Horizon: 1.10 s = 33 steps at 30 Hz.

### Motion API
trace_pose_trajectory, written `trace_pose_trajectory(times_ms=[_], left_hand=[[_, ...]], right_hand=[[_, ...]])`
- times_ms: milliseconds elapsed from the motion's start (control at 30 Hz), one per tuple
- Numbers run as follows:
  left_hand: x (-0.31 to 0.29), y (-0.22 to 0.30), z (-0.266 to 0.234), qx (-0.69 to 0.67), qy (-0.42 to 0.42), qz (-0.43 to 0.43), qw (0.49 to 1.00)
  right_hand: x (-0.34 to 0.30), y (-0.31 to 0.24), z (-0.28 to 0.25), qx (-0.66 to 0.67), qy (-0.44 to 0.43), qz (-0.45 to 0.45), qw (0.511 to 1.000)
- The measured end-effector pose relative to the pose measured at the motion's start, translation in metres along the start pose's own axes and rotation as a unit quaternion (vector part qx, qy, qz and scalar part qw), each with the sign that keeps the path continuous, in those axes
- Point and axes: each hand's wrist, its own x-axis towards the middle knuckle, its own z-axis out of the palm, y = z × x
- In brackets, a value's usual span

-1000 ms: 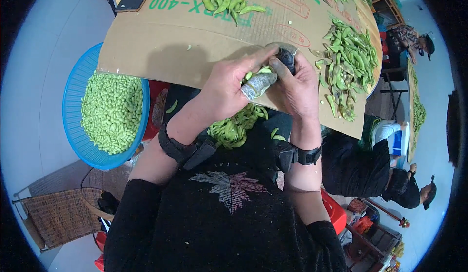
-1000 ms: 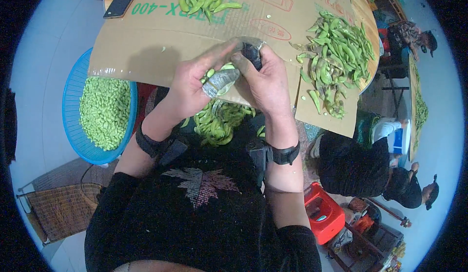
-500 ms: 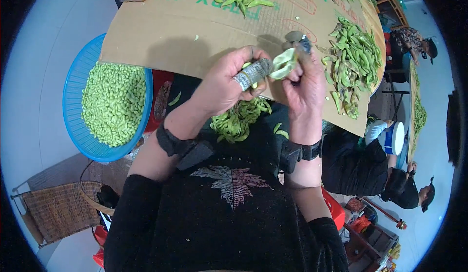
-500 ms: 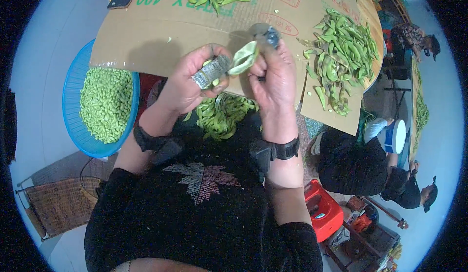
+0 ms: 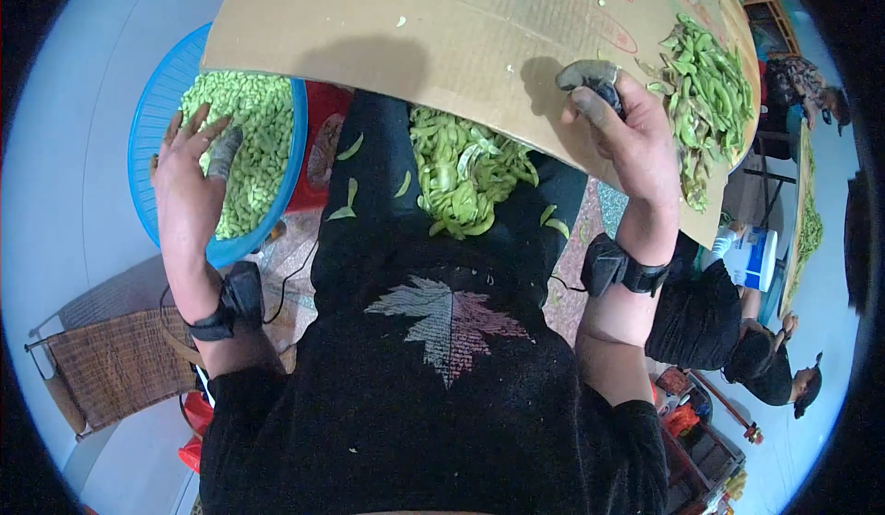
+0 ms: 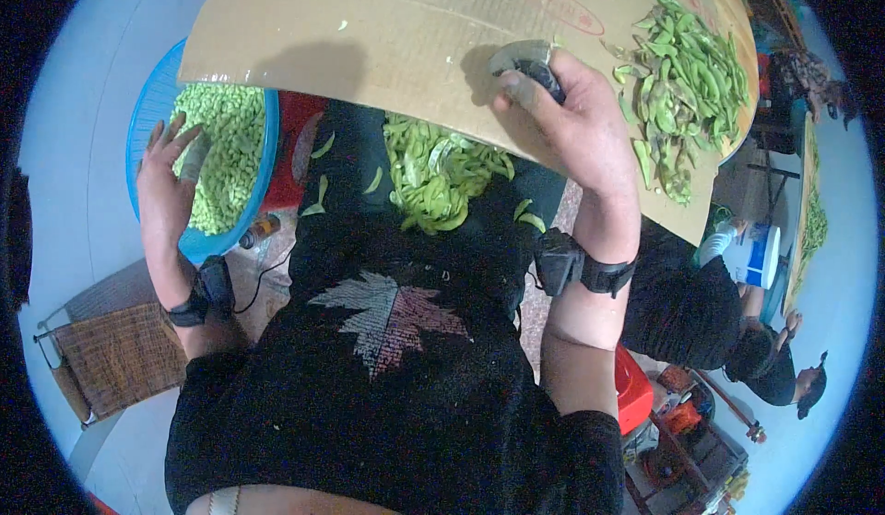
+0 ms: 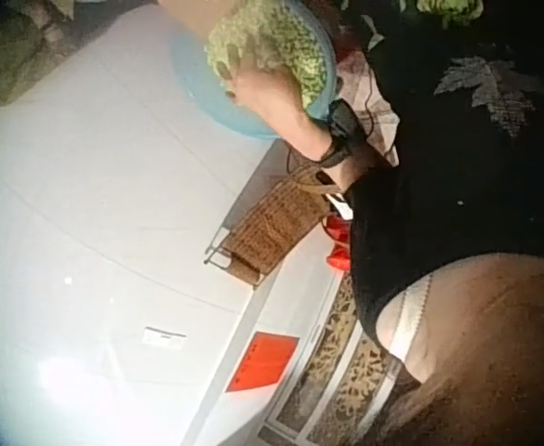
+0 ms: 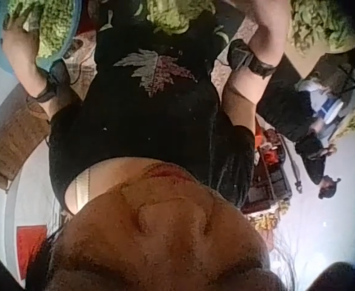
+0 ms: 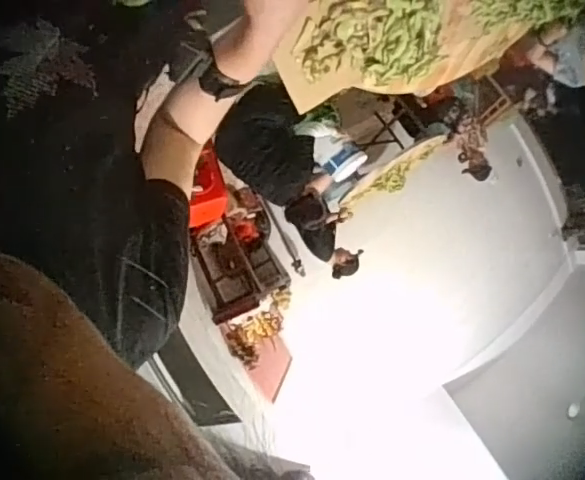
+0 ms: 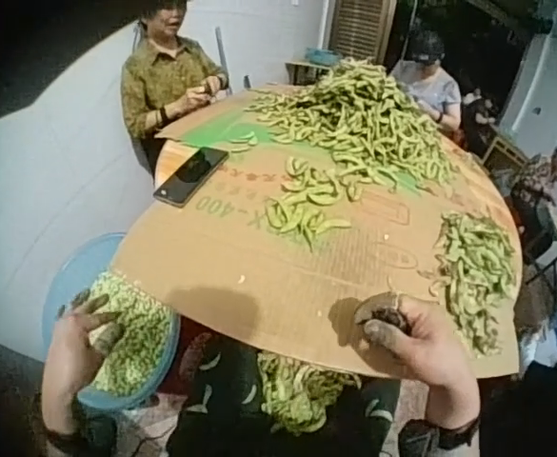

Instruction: Manually shelling green beans and collecting the seeds in a basket.

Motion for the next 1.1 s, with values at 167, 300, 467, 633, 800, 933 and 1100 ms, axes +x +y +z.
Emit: trace_pose_trajectory(times_ms=[167, 300, 467, 633, 800, 933, 1100], left_hand=[[0.043, 0.07, -0.038, -0.229, 0.081, 0.163, 0.956], [0.115, 0.132, -0.034, -0.288, 0.027, 0.335, 0.897], [0.228, 0.191, -0.01, -0.238, -0.118, 0.302, 0.916], [0.276, 0.224, 0.038, -0.122, -0.041, 0.152, 0.98], [0.266, 0.237, 0.054, -0.166, -0.02, 0.255, 0.952], [0.223, 0.247, 0.044, -0.173, -0.019, 0.301, 0.938], [0.182, 0.231, 0.04, -0.27, -0.052, 0.36, 0.892]], right_hand=[[0.058, -0.009, -0.036, -0.175, 0.029, -0.052, 0.983], [0.132, 0.009, -0.08, -0.281, 0.177, -0.047, 0.942], [0.211, 0.049, -0.137, -0.288, 0.299, 0.023, 0.909], [0.248, 0.044, -0.118, -0.364, 0.27, 0.0, 0.891], [0.242, 0.027, -0.081, -0.461, 0.182, -0.09, 0.864], [0.193, 0.027, -0.077, -0.461, 0.098, -0.108, 0.875], [0.13, 0.017, -0.075, -0.437, 0.022, -0.114, 0.892]])
